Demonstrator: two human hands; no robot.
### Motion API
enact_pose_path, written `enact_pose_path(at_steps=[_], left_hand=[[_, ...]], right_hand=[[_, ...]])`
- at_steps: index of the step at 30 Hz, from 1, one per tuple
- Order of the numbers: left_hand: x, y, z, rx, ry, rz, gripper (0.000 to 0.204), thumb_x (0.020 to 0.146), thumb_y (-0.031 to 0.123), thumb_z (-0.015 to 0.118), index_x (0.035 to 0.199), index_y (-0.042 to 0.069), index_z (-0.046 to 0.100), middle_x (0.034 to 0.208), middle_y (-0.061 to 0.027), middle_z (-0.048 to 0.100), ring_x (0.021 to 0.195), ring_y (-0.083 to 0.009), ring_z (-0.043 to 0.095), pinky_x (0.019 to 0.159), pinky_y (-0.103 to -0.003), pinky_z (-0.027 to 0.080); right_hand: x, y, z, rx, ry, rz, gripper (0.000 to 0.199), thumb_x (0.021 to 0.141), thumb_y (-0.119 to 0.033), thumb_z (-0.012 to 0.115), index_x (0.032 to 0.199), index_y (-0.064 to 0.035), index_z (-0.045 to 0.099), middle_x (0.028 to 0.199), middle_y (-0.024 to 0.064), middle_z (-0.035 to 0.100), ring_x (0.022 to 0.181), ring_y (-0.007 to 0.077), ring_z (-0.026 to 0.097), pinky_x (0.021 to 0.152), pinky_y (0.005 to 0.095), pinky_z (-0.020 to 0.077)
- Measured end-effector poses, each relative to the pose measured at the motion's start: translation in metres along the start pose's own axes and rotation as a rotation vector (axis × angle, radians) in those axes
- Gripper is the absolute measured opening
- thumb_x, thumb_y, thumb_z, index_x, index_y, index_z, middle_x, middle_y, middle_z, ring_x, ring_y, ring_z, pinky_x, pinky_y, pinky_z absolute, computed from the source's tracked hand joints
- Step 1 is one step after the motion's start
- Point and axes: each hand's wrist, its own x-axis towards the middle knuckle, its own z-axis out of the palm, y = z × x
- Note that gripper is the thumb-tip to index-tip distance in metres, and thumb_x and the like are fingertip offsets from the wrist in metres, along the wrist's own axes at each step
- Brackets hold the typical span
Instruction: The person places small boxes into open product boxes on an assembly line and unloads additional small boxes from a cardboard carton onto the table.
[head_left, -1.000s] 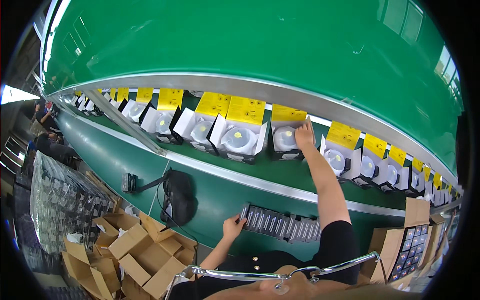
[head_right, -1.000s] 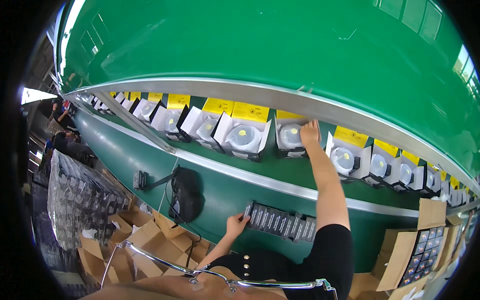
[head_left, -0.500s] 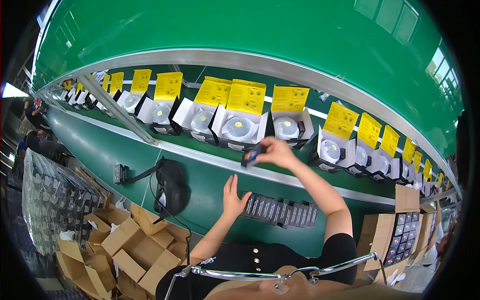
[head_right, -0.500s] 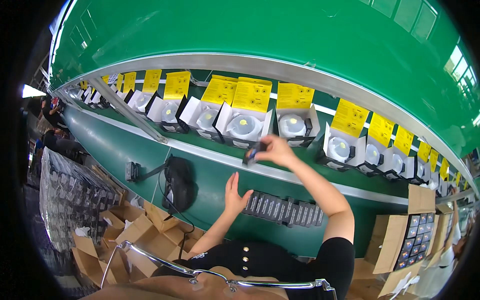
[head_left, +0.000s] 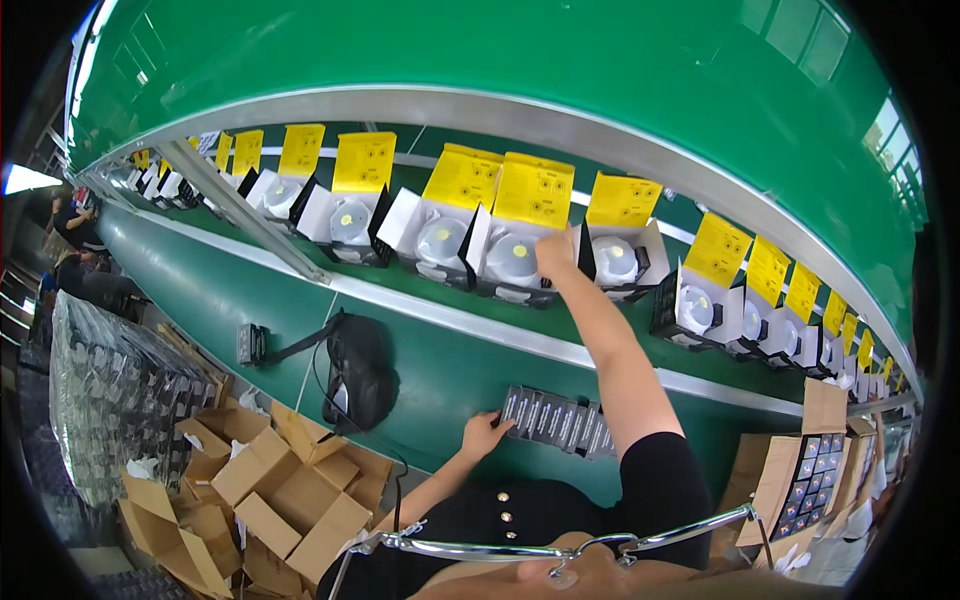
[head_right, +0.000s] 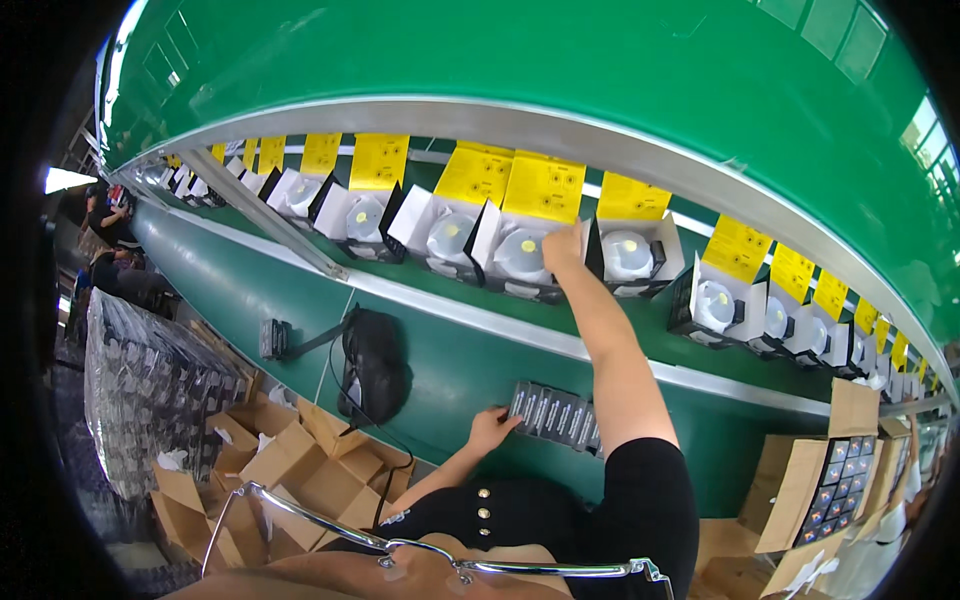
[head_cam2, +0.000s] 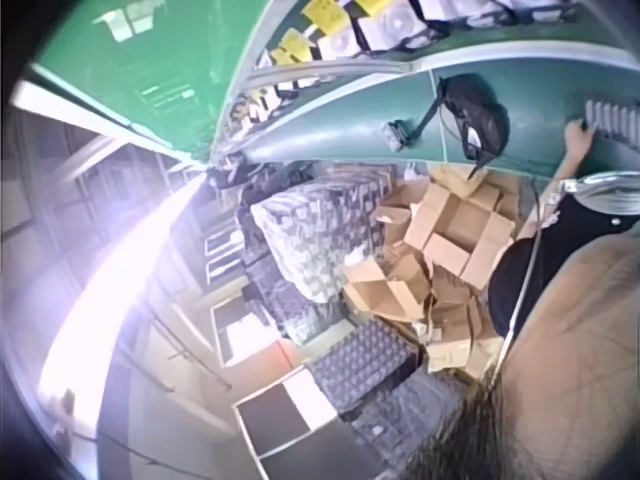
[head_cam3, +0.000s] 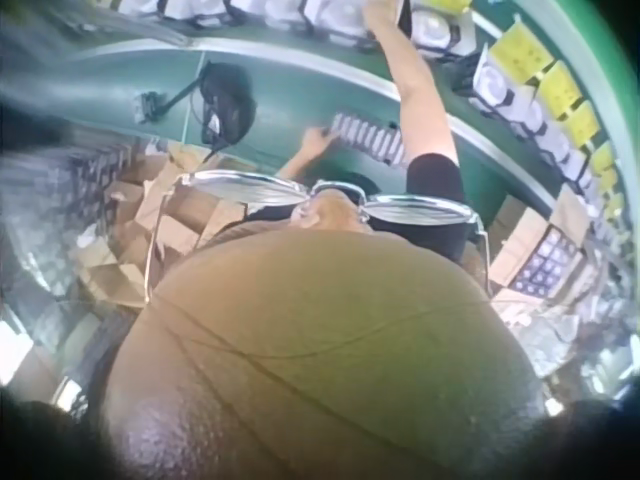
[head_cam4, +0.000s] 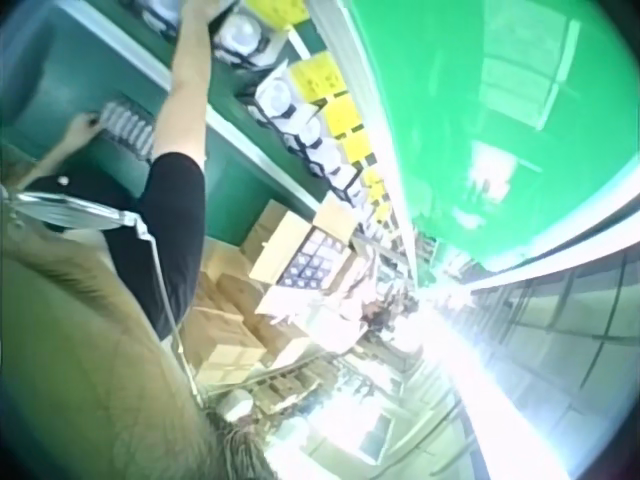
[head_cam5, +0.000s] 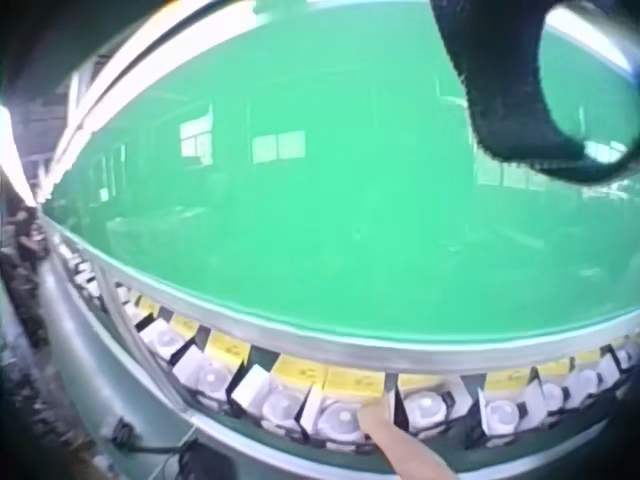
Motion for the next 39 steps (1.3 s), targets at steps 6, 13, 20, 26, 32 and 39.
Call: enact_pose_path(at_steps=[6,13,20,26,32,39], left_hand=[[0.0,-0.007,-0.022,0.018,0.284,0.114,0.03,0.086,0.025,0.07,0.097,-0.003,0.068,0.08,-0.0197,0.063,0.075,-0.0391,0.063,0.067,-0.044,0.051],[0.023,0.044,-0.1,0.145,0.58,0.464,0.045,0.084,0.012,0.073,0.125,-0.001,0.059,0.114,-0.0165,0.063,0.101,-0.0354,0.062,0.086,-0.042,0.052],[0.024,0.021,-0.125,0.045,0.552,0.333,0.051,0.082,0.018,0.075,0.128,0.001,0.058,0.134,-0.0231,0.05,0.119,-0.0408,0.052,0.098,-0.045,0.047],[-0.001,-0.032,-0.122,0.087,0.372,0.253,0.046,0.082,0.015,0.072,0.125,0.002,0.06,0.134,-0.0232,0.05,0.119,-0.0421,0.051,0.1,-0.047,0.045],[0.001,-0.055,-0.146,0.073,0.409,0.223,0.046,0.082,0.014,0.073,0.125,0.003,0.06,0.132,-0.0226,0.052,0.118,-0.0415,0.053,0.099,-0.046,0.046],[0.034,-0.064,-0.18,0.08,0.405,0.258,0.048,0.082,0.014,0.07,0.127,0.001,0.058,0.133,-0.0231,0.05,0.118,-0.0416,0.051,0.1,-0.046,0.045]], right_hand=[[-0.054,-0.031,-0.047,0.22,0.19,-0.17,0.043,0.076,-0.025,0.075,0.111,-0.0014,0.067,0.115,0.0166,0.067,0.108,0.0311,0.062,0.109,0.0458,0.0395],[-0.153,-0.069,-0.067,1.375,-0.606,-0.463,0.069,0.068,-0.023,0.089,0.122,0.0055,0.056,0.118,0.0138,0.064,0.096,0.0165,0.065,0.084,0.0312,0.053],[-0.083,-0.086,-0.138,1.848,-0.201,-0.308,0.061,0.065,-0.006,0.088,0.117,0.0057,0.058,0.095,0.0054,0.068,0.084,0.0135,0.063,0.078,0.0282,0.0519],[0.026,-0.101,-0.176,0.803,0.348,-0.268,0.068,0.064,-0.037,0.084,0.116,0.0,0.063,0.105,0.0187,0.069,0.091,0.0339,0.068,0.079,0.0396,0.0541],[0.071,-0.132,-0.196,0.31,-0.201,-0.163,0.064,0.058,-0.041,0.083,0.107,-0.0017,0.07,0.103,0.0167,0.072,0.097,0.0323,0.068,0.084,0.0393,0.0535],[0.09,-0.168,-0.165,0.083,-0.25,-0.151,0.064,0.057,-0.038,0.087,0.107,-0.001,0.072,0.114,0.0183,0.07,0.108,0.0334,0.066,0.107,0.0554,0.0346]])
